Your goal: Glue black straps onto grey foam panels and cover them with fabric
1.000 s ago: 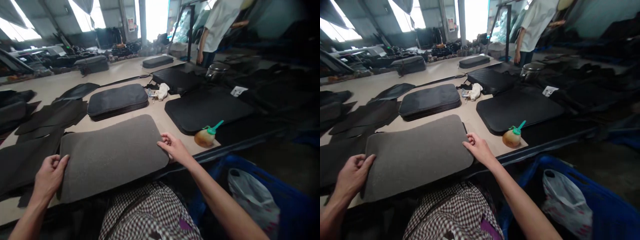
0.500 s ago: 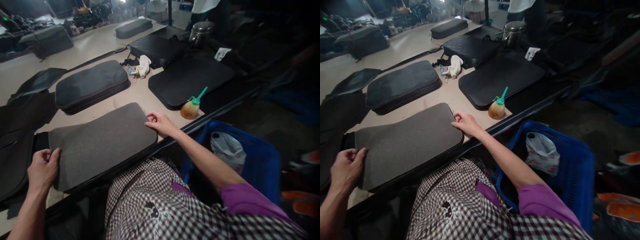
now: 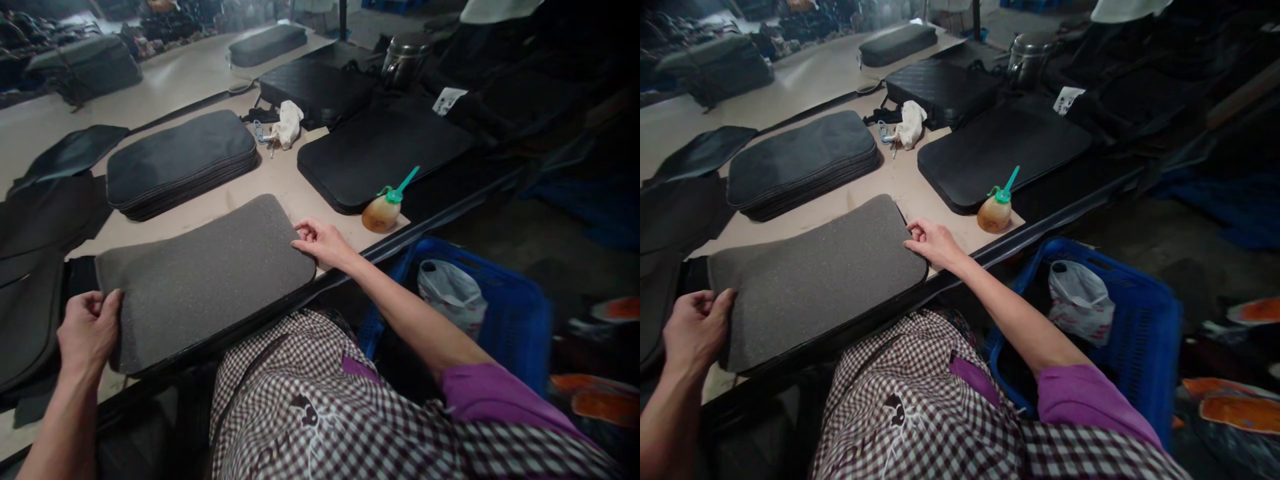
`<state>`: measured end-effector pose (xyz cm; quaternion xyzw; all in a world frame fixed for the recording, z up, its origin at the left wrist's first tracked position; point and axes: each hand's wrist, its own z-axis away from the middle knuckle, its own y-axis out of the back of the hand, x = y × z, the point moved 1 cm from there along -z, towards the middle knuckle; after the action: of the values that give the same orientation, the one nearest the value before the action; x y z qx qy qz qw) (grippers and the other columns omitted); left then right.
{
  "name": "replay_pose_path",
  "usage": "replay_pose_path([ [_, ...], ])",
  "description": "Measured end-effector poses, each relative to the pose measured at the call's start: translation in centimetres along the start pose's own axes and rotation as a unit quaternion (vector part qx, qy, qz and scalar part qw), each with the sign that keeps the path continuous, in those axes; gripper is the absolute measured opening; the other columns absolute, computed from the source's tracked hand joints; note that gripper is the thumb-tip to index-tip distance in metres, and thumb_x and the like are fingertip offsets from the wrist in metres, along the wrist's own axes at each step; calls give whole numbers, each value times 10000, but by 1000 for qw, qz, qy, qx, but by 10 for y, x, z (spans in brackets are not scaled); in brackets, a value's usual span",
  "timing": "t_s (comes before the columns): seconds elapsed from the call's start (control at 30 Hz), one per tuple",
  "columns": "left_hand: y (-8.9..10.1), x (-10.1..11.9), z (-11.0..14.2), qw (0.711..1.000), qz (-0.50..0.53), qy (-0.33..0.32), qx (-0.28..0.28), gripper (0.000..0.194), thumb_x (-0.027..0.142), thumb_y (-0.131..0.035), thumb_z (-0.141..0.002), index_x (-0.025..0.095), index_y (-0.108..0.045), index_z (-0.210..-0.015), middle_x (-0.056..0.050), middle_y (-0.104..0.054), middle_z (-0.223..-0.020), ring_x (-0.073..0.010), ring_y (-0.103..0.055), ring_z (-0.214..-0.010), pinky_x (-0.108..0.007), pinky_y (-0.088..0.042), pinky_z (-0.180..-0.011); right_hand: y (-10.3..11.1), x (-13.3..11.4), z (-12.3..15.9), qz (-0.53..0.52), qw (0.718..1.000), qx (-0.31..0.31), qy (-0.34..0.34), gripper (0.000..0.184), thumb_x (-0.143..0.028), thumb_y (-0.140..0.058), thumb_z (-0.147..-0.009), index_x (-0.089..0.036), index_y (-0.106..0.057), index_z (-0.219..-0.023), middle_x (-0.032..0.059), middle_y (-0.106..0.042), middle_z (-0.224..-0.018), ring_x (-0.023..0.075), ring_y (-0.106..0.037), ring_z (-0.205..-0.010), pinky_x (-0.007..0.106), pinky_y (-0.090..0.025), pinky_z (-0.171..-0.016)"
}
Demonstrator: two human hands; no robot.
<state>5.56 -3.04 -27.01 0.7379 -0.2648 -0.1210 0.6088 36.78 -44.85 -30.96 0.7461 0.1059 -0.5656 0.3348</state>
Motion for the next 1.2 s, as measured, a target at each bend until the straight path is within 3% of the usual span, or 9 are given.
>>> replay_pose_path([
  [0.1,-4,-2,0,998,64,2,10,388,616,-607,-905,259,-562,-1049,69,-546,-776,-133,-554,-686,-211,-361,-650,0,-1,1,8,1000,1,-1,305,-315,-722,-813,-175,-662,-1077,-33,-617,-771,113,-531,-671,252,-392,-651],
  [0.57,0,8,4,993,120,-12,3,409,536,-650,-917,183,-588,-1115,45,-554,-822,-138,-530,-727,-240,-375,-701,0,-4,4,123,992,-4,16,321,-344,-684,-870,-184,-672,-1148,1,-651,-821,149,-589,-706,290,-452,-706],
  [0.7,12,17,8,982,189,-9,-22,367,526,-634,-912,178,-594,-1021,37,-532,-771,-144,-503,-711,-246,-387,-697,-4,0,10,222,972,10,78,456,-448,-657,-911,-165,-624,-1268,63,-663,-923,200,-603,-734,340,-493,-715],
  [0.77,21,18,9,965,256,4,-49,385,544,-653,-890,182,-589,-1004,39,-502,-747,-143,-485,-695,-242,-390,-675,-6,1,11,305,938,61,153,610,-519,-631,-933,-134,-553,-1399,156,-642,-1127,283,-618,-934,416,-523,-825],
  [0.83,30,15,9,929,355,22,-103,453,563,-700,-856,193,-571,-1083,35,-535,-781,-136,-499,-685,-239,-408,-663,-9,1,11,361,900,77,232,601,-504,-602,-969,-138,-543,-1442,208,-587,-1294,344,-578,-1130,461,-511,-931],
  [0.9,38,8,11,883,436,34,-168,563,538,-776,-801,211,-533,-1190,25,-579,-844,-132,-526,-688,-243,-431,-664,-13,2,12,384,872,36,301,393,-359,-525,-1022,-178,-615,-1360,167,-612,-1303,318,-585,-1134,432,-505,-953],
  [0.97,41,1,15,856,471,28,-211,657,464,-844,-740,213,-513,-1248,29,-574,-844,-129,-533,-689,-245,-432,-663,-17,2,13,388,855,-16,342,307,-225,-443,-1030,-208,-661,-1245,109,-667,-1228,279,-614,-1060,397,-515,-920],
  [1.03,38,-7,17,862,459,-2,-214,664,390,-866,-703,193,-539,-1246,44,-538,-794,-127,-517,-686,-243,-407,-654,-19,3,14,385,849,-40,359,304,-194,-415,-1022,-219,-660,-1200,84,-688,-1178,275,-626,-1028,394,-527,-888],
  [1.2,21,-16,19,927,334,-85,-147,567,296,-838,-713,188,-617,-1223,42,-547,-812,-135,-516,-740,-260,-374,-696,-18,3,13,386,845,-39,370,293,-241,-413,-1025,-240,-636,-1215,85,-686,-1165,291,-633,-983,418,-545,-830],
])
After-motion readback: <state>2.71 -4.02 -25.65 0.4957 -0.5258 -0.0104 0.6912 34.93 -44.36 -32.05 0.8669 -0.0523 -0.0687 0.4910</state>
